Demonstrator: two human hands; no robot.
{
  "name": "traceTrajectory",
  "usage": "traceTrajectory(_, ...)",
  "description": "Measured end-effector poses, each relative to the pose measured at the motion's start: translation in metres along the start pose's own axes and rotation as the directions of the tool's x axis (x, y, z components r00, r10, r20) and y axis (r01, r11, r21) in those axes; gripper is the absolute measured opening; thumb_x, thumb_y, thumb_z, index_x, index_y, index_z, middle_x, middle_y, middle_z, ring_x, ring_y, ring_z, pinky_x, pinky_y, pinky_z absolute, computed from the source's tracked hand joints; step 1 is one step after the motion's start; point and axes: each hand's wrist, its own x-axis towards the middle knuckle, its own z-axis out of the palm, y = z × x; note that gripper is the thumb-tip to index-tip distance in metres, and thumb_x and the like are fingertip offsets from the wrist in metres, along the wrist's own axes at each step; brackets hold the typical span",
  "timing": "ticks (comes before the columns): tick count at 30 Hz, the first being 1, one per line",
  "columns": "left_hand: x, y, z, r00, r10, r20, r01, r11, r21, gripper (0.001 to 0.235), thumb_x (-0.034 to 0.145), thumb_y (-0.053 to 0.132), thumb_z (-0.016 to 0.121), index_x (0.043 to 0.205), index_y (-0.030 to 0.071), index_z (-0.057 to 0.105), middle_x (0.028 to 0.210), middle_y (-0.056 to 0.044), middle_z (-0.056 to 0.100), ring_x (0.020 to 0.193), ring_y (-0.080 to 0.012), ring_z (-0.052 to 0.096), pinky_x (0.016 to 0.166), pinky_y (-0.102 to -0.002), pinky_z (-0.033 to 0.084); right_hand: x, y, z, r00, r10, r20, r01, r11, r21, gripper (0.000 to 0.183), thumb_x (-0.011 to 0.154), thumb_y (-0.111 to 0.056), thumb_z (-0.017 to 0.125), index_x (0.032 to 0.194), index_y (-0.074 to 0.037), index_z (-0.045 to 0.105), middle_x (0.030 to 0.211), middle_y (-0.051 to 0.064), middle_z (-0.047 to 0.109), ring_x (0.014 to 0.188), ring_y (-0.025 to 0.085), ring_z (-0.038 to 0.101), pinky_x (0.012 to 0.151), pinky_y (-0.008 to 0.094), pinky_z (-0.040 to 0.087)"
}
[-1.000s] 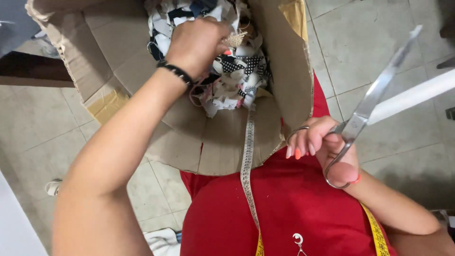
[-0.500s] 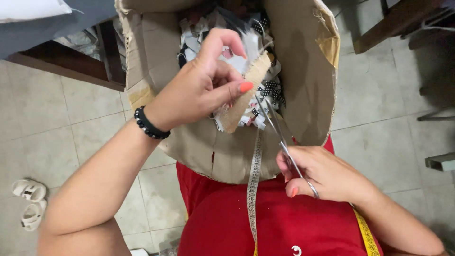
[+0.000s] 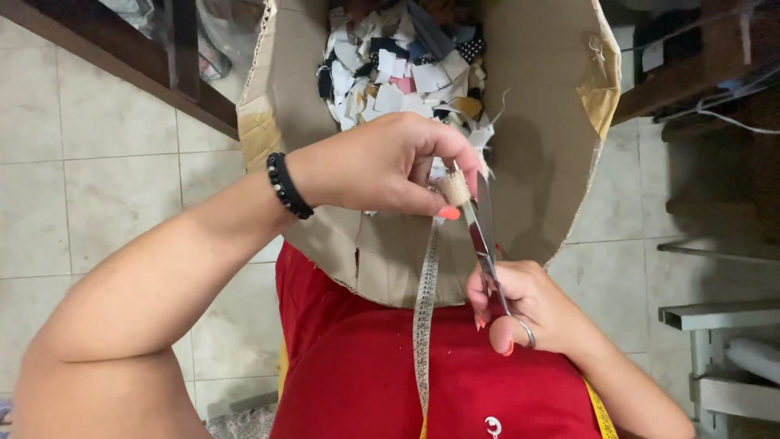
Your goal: Cutting small fabric scraps into smaller pieces using scissors over a cardboard box.
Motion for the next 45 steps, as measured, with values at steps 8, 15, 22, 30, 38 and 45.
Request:
traceTrajectory(8, 0.005, -0.02, 0.028, 0.989, -0.149, -0.018, 0.146, 0.983, -0.109, 0.026, 0.071, 0.03, 0.095, 0.08, 0.014, 0.077, 0.068, 0.006, 0.066, 0.062, -0.0029, 0.055, 0.056, -0.02, 0.043, 0.01, 0.003, 0.015, 0.99, -0.109, -0.088, 0.117, 0.99, 0.084, 0.081, 0.084, -0.094, 0.027, 0.081, -0.016, 0.048, 0.065, -0.005, 0.061, 0.058, 0.009, 0.072, 0.056, 0.025, 0.053)
traceTrajectory(15, -0.015, -0.011, 0.038, 0.943, -0.31, -0.122, 0.296, 0.947, -0.125, 0.009, 0.078, 0.012, 0.089, 0.077, 0.011, 0.08, 0.069, 0.002, 0.078, 0.059, -0.0022, 0.066, 0.055, -0.018, 0.053, 0.007, 0.019, 0.025, 0.986, -0.15, -0.068, 0.154, 0.986, 0.06, 0.052, 0.082, -0.066, 0.061, 0.078, -0.016, 0.047, 0.066, -0.005, 0.052, 0.053, 0.012, 0.05, 0.05, 0.027, 0.04)
traceTrajectory(22, -0.023, -0.006, 0.069, 0.948, -0.187, -0.258, 0.204, 0.978, 0.041, 0.005, 0.08, 0.011, 0.086, 0.078, 0.011, 0.081, 0.096, 0.002, 0.082, 0.081, -0.0052, 0.077, 0.064, -0.019, 0.061, 0.013, 0.024, 0.031, 0.984, -0.171, 0.053, 0.161, 0.975, 0.15, 0.066, 0.078, -0.08, 0.047, 0.088, -0.015, 0.046, 0.077, -0.003, 0.056, 0.061, 0.016, 0.054, 0.058, 0.032, 0.048)
traceTrajectory(30, -0.039, -0.039, 0.11, 0.974, -0.198, -0.113, 0.211, 0.97, 0.12, 0.025, 0.076, -0.004, 0.074, 0.09, 0.016, 0.081, 0.085, 0.002, 0.081, 0.073, -0.0098, 0.074, 0.069, -0.025, 0.06, 0.004, 0.011, 0.012, 0.944, -0.31, -0.114, 0.327, 0.922, 0.206, 0.065, 0.072, -0.075, 0.054, 0.089, -0.013, 0.043, 0.08, 0.0, 0.046, 0.065, 0.015, 0.048, 0.059, 0.029, 0.046)
traceTrajectory(38, 0.02, -0.031, 0.044, 0.987, -0.046, -0.156, 0.111, 0.894, 0.435, 0.03, 0.091, -0.013, 0.056, 0.101, 0.009, 0.074, 0.1, -0.006, 0.078, 0.096, -0.0204, 0.077, 0.093, -0.032, 0.065, -0.008, 0.059, 0.01, 0.902, -0.173, -0.396, 0.419, 0.57, 0.706, 0.067, 0.108, -0.059, 0.048, 0.061, -0.011, 0.05, 0.06, 0.011, 0.063, 0.054, 0.025, 0.068, 0.059, 0.038, 0.063)
traceTrajectory(45, 0.069, -0.14, 0.088, 0.877, -0.408, 0.255, 0.025, 0.567, 0.824, 0.02, 0.101, -0.002, 0.053, 0.097, -0.001, 0.072, 0.087, -0.016, 0.07, 0.082, -0.0312, 0.072, 0.071, -0.043, 0.063, -0.046, 0.064, -0.006, 0.504, -0.073, -0.86, 0.607, 0.739, 0.293, 0.071, 0.078, -0.089, 0.047, 0.092, -0.019, 0.045, 0.066, -0.006, 0.057, 0.064, 0.005, 0.068, 0.058, 0.026, 0.065)
